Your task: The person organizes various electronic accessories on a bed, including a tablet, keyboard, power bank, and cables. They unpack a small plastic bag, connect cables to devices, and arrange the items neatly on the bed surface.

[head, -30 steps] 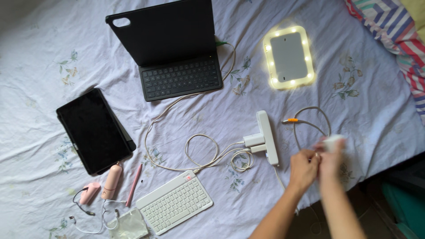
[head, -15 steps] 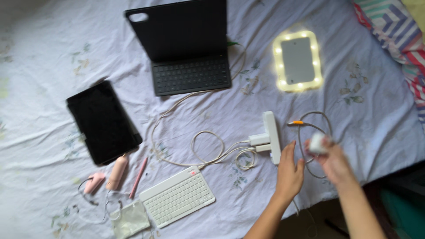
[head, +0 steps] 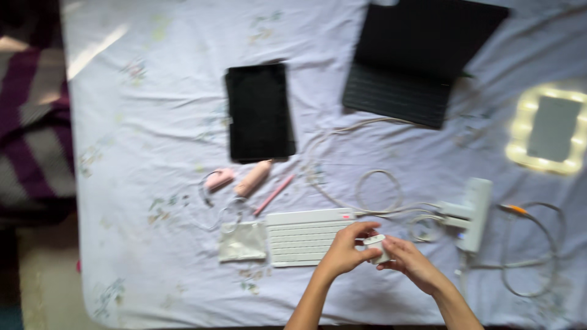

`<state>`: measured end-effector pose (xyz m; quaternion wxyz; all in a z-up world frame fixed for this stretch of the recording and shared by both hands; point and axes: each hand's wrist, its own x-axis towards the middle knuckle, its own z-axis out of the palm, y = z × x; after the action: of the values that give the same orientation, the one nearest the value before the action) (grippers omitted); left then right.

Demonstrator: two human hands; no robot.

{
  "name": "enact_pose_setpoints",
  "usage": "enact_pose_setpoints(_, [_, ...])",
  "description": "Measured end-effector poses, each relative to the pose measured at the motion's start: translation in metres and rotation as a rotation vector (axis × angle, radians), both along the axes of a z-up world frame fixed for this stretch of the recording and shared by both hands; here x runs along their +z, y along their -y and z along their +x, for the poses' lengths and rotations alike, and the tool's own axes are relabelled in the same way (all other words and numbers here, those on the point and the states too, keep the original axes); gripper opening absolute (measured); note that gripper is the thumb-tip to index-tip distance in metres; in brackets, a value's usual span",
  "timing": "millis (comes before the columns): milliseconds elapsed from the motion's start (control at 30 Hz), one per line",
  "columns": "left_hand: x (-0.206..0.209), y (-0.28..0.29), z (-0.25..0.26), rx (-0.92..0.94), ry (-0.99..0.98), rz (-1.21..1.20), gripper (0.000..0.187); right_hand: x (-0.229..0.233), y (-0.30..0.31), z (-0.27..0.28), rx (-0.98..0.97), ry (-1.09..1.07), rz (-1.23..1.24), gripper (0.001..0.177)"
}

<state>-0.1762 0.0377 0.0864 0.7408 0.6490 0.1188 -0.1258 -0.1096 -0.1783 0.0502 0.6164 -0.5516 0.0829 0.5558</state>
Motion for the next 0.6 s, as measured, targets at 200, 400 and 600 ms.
enact_pose_setpoints(200, [-0.023,-0.111,-0.082,0.19,-0.026,-0.077,0.048,0.011,-0.132,-0.042,0.29,0.116,-0.009,0.05])
enact_pose_setpoints(400, [-0.067,-0.234,-0.153,0.604,-0.14,0.401,0.024,-0.013,-0.231,-0.078,0.006,-0.018,-0.043,0.047])
enact_pose_setpoints(600, [-0.097,-0.272,-0.158,0.528,-0.068,0.865,0.025,-0.049,-0.268,-0.092,-0.434,-0.17,0.091,0.053])
